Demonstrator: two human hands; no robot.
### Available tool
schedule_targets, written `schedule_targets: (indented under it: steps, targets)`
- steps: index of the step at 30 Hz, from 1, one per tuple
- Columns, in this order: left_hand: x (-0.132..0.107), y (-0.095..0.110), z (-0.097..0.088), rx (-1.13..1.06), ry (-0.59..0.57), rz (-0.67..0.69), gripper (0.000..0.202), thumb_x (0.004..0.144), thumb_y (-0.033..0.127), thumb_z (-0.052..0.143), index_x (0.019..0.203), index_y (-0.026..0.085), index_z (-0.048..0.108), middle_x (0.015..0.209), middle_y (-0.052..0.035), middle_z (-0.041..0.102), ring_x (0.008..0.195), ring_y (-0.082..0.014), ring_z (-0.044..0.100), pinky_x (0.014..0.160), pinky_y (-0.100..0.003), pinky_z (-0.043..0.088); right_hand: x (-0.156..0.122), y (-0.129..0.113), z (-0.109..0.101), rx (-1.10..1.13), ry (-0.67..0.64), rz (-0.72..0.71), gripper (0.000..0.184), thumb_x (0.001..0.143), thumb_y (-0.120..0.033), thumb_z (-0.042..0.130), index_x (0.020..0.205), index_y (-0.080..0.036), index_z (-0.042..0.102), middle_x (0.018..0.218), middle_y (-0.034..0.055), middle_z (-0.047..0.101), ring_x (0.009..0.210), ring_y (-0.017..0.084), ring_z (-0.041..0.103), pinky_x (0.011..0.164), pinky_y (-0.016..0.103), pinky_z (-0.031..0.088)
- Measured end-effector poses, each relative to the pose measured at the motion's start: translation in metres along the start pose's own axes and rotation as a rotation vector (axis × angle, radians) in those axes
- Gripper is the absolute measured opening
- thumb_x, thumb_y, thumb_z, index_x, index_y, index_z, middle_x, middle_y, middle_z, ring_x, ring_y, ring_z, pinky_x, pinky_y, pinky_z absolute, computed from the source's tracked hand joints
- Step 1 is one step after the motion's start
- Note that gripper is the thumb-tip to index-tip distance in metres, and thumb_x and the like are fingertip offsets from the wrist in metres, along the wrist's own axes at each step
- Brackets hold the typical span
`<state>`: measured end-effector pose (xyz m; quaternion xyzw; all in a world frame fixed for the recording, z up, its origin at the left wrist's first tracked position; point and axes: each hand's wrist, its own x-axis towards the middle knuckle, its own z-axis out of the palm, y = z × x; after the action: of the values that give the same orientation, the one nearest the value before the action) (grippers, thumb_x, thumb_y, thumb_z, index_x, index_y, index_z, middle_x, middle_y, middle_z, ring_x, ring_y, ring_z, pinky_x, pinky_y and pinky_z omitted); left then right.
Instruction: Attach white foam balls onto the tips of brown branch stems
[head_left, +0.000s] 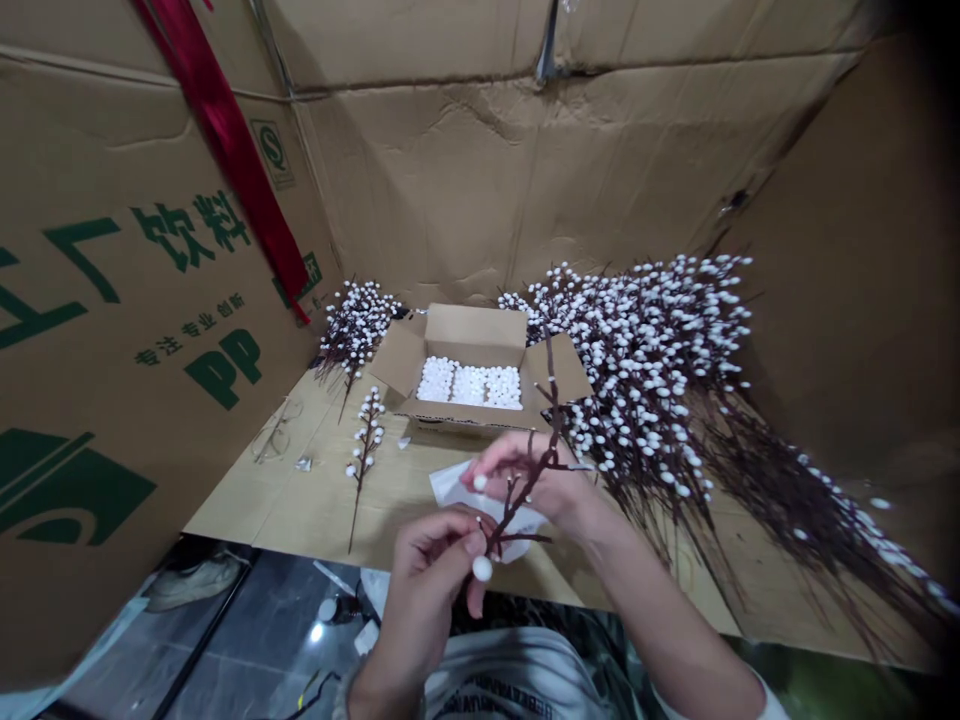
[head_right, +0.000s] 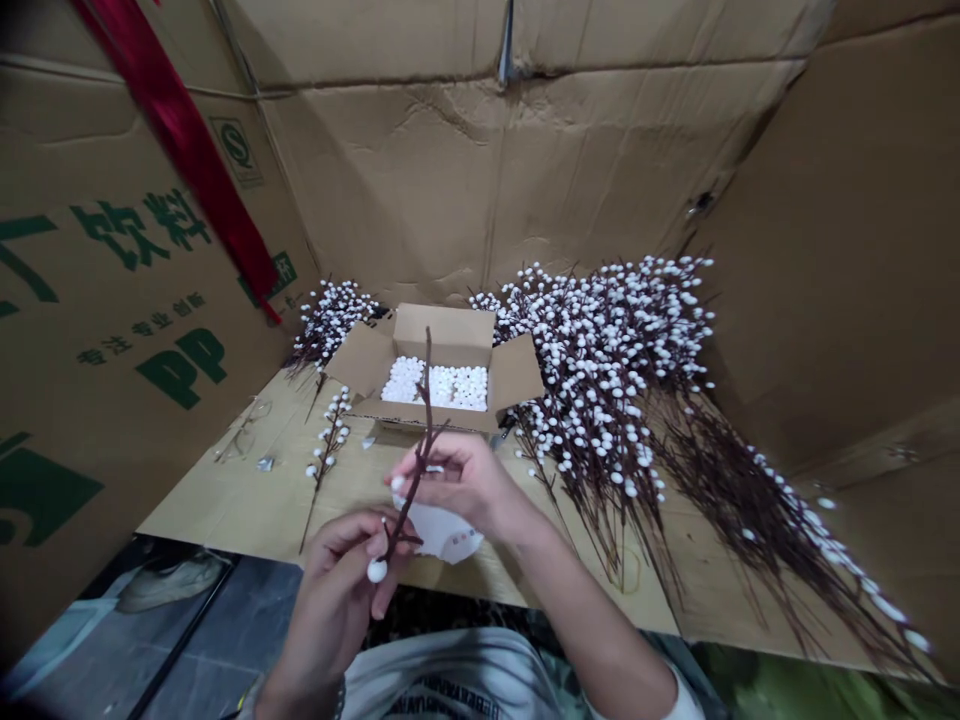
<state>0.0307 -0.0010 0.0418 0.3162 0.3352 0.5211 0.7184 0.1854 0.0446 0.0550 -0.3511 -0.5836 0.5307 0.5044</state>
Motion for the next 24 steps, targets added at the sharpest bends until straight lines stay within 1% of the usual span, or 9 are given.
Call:
schedule_targets:
  steps: [1,3,5,7,10,13,15,19,24]
  targets:
    - [-0.001,0.0,0.001,-0.023,-0.013,-0.037,0.016,0.064,0.033,0.081,0.062,0.018,0.075,0.061,-0.0034,0.068,0.038,-0.0044,0.043,0.032,-0.014,0.033,-0.006,0.0,0.005,0.02,-0.018,0.017,0.027,0.069,-0.044,0.077,0.073,-0.019,0.067,0.073,0.0022,0.071,0.068,0.015,0.069,0.062,0.025,0.057]
    - [-0.003,0.001,0.003,-0.051,-0.029,-0.093,0.015,0.063,0.032,0.081,0.062,0.018,0.075,0.059,-0.0032,0.068,0.036,-0.0023,0.038,0.033,-0.014,0.033,-0.014,0.0,0.009,0.04,-0.013,0.018,0.027,0.068,-0.046,0.077,0.072,-0.019,0.07,0.074,0.0025,0.071,0.068,0.015,0.068,0.061,0.025,0.056]
    - [-0.004,0.003,0.005,-0.066,-0.033,-0.136,0.016,0.06,0.03,0.083,0.06,0.016,0.074,0.059,-0.0042,0.069,0.036,-0.0024,0.038,0.033,-0.013,0.032,-0.018,0.002,0.01,0.077,0.022,0.026,0.026,0.068,-0.045,0.077,0.073,-0.02,0.071,0.073,0.0019,0.07,0.065,0.013,0.067,0.059,0.023,0.055]
    - [-0.004,0.004,0.007,-0.081,-0.03,-0.171,0.018,0.057,0.03,0.084,0.058,0.015,0.074,0.057,-0.0046,0.068,0.036,-0.0031,0.041,0.033,-0.013,0.031,-0.022,0.004,0.009,0.139,0.048,0.042,0.023,0.069,-0.04,0.079,0.077,-0.02,0.071,0.072,0.001,0.069,0.062,0.012,0.065,0.057,0.021,0.054]
    - [-0.003,0.006,0.01,-0.094,-0.021,-0.205,0.019,0.055,0.028,0.085,0.057,0.014,0.072,0.053,-0.0041,0.067,0.035,-0.0031,0.041,0.032,-0.013,0.028,-0.026,0.009,0.007,0.225,0.028,0.004,0.019,0.069,-0.034,0.08,0.078,-0.019,0.071,0.072,0.0018,0.07,0.061,0.011,0.064,0.056,0.02,0.052]
    - [-0.004,0.006,0.011,-0.101,-0.027,-0.222,0.019,0.055,0.027,0.085,0.056,0.014,0.071,0.053,-0.0042,0.067,0.036,-0.0036,0.044,0.032,-0.012,0.028,-0.028,0.011,0.007,0.259,-0.005,-0.07,0.014,0.069,-0.03,0.08,0.075,-0.019,0.073,0.074,0.0034,0.069,0.065,0.012,0.063,0.058,0.021,0.051]
    - [-0.005,0.006,0.012,-0.101,-0.036,-0.23,0.019,0.055,0.026,0.085,0.056,0.014,0.072,0.053,-0.0042,0.068,0.035,-0.0031,0.043,0.032,-0.012,0.029,-0.029,0.01,0.007,0.273,-0.008,-0.091,0.011,0.07,-0.027,0.079,0.076,-0.02,0.074,0.074,0.0029,0.068,0.067,0.012,0.063,0.06,0.021,0.05]
    - [-0.006,0.007,0.013,-0.08,-0.034,-0.23,0.019,0.055,0.028,0.086,0.057,0.015,0.072,0.054,-0.0036,0.069,0.034,-0.0016,0.04,0.033,-0.012,0.031,-0.031,0.01,0.008,0.309,-0.028,-0.084,0.009,0.072,-0.028,0.078,0.077,-0.022,0.074,0.072,0.0021,0.067,0.066,0.012,0.062,0.058,0.021,0.05]
    - [-0.006,0.006,0.014,-0.066,-0.057,-0.204,0.024,0.053,0.032,0.088,0.057,0.015,0.072,0.054,-0.0032,0.068,0.035,-0.0016,0.04,0.032,-0.011,0.027,-0.035,0.015,0.008,0.341,-0.018,-0.098,0.007,0.072,-0.026,0.078,0.077,-0.023,0.075,0.072,0.0014,0.067,0.066,0.012,0.062,0.058,0.021,0.048]
